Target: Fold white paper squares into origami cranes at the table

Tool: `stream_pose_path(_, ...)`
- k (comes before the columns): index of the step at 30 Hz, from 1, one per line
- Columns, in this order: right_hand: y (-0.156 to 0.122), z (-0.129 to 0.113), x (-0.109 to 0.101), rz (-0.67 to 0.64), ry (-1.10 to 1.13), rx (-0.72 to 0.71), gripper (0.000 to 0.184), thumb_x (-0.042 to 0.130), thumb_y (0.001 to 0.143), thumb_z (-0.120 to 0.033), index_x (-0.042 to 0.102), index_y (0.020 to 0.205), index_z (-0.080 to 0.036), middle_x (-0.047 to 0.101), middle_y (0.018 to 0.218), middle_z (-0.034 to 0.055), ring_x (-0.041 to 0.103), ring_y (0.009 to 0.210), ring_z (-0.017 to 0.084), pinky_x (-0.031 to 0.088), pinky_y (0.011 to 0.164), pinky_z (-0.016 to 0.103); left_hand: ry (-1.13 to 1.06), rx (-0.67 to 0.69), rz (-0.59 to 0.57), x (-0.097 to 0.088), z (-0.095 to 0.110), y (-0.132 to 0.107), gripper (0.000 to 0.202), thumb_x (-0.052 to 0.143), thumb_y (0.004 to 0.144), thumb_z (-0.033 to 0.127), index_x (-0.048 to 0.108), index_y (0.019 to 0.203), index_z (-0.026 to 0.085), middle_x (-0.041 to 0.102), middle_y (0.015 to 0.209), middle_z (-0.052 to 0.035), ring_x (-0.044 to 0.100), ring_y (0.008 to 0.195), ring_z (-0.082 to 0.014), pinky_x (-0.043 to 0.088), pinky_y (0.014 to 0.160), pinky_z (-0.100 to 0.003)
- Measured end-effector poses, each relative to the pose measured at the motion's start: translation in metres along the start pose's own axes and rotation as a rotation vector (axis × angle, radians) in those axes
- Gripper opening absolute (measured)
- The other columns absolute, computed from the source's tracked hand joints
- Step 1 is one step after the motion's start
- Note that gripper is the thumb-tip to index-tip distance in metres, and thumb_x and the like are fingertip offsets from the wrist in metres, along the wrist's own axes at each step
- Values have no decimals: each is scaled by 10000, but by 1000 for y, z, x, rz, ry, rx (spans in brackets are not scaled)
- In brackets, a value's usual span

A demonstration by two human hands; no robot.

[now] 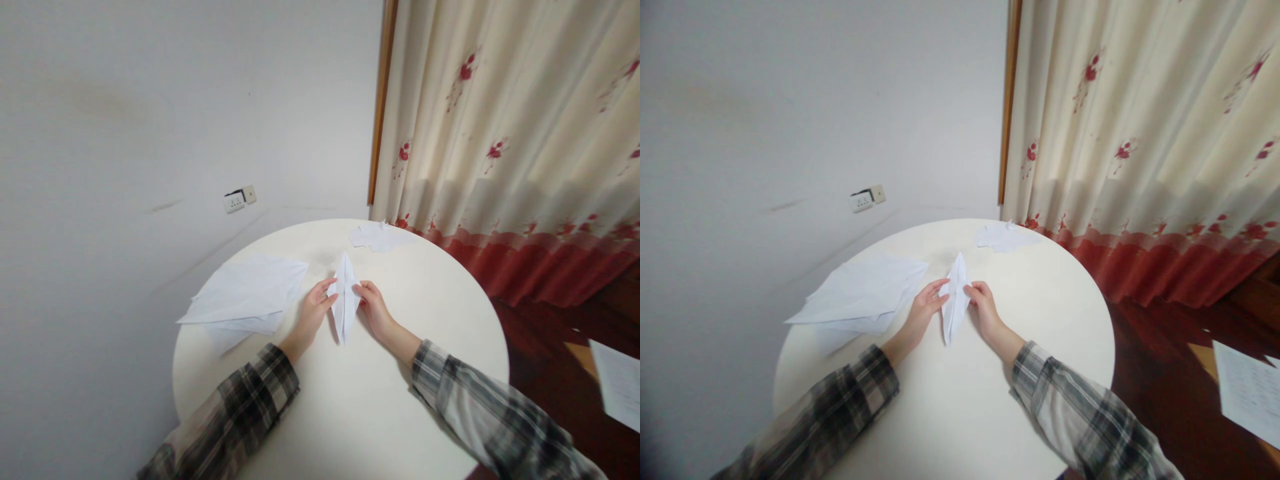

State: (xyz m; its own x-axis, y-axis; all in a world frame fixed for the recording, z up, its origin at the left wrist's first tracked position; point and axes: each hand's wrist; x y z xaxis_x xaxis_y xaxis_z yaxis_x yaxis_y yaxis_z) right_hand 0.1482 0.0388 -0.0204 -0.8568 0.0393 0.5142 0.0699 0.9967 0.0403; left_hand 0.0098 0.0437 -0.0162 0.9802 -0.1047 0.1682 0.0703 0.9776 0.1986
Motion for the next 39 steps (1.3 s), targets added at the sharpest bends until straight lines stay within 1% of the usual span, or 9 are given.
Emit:
stream_pose_path(6,2,1,-1,22,-83,-52,267,725,520,-262,532,694,-202,545,610,-53,484,577,103,352,584,248,39,43,-27,0,-5,3,357,667,627,223,583,968,166,618,1070,-87,573,989,-209,431,884,-339)
stream_pose_path(11,3,3,-1,77,-71,-76,326,719,506,-234,465,709,-218,489,549,-91,463,515,85,344,542,226,76,50,-36,-1,-8,3,360,660,637,234,572,979,163,624,1039,-82,591,928,-196,459,825,-317)
stream_pose_path(15,1,2,0,41,-85,-85,330,713,505,-225,433,679,-216,517,580,-85,492,526,92,365,540,227,87,60,-54,0,-8,3,389,657,631,240,567,1002,166,632,1021,-70,596,879,-186,475,765,-295)
stream_pose_path(22,0,-1,-1,-11,-143,-89,268,707,521,-212,532,724,-214,624,739,-22,559,613,128,412,593,263,133,19,-70,1,-2,-1,447,644,644,231,575,1080,163,653,998,-57,607,821,-179,486,729,-294)
stream_pose_path(28,1,-1,-1,-25,-154,-105,263,692,521,-190,612,771,-213,653,825,14,589,756,163,440,701,298,167,32,-71,-1,-1,-2,471,644,655,242,574,1115,171,627,1097,-69,591,942,-206,466,839,-334)
stream_pose_path(31,2,-2,0,-11,-155,-88,281,694,512,-185,626,784,-210,656,831,18,593,759,162,438,715,303,160,26,-70,0,-2,-1,488,654,649,250,569,1122,166,598,1155,-81,567,1010,-219,435,895,-348)
stream_pose_path(34,1,-2,1,-1,-151,-83,294,699,498,-176,624,781,-205,652,814,13,592,731,154,437,699,297,100,56,-48,1,-1,0,482,641,677,287,554,1135,162,549,1229,-89,502,1121,-215,393,944,-324)
stream_pose_path(36,1,-2,2,8,-153,-90,293,698,497,-172,618,777,-203,646,797,9,589,714,148,434,685,288,62,50,-24,2,0,-1,466,609,717,340,542,1142,162,540,1235,-92,503,1117,-211,410,912,-303)
stream_pose_path(39,0,-2,2,13,-164,-94,288,695,501,-176,603,772,-207,640,772,3,584,698,147,431,662,281,43,-2,-1,2,1,-2,442,567,744,433,567,1090,157,600,1123,-91,571,973,-208,462,761,-276)
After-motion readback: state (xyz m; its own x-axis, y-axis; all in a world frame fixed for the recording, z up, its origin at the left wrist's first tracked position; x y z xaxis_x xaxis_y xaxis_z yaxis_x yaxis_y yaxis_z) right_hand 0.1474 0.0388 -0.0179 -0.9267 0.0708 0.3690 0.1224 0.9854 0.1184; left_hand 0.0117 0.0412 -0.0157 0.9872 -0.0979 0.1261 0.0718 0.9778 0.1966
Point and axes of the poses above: each hand's wrist, its own y-axis towards the middle knuckle, its own x-axis out of the palm, z = x × y
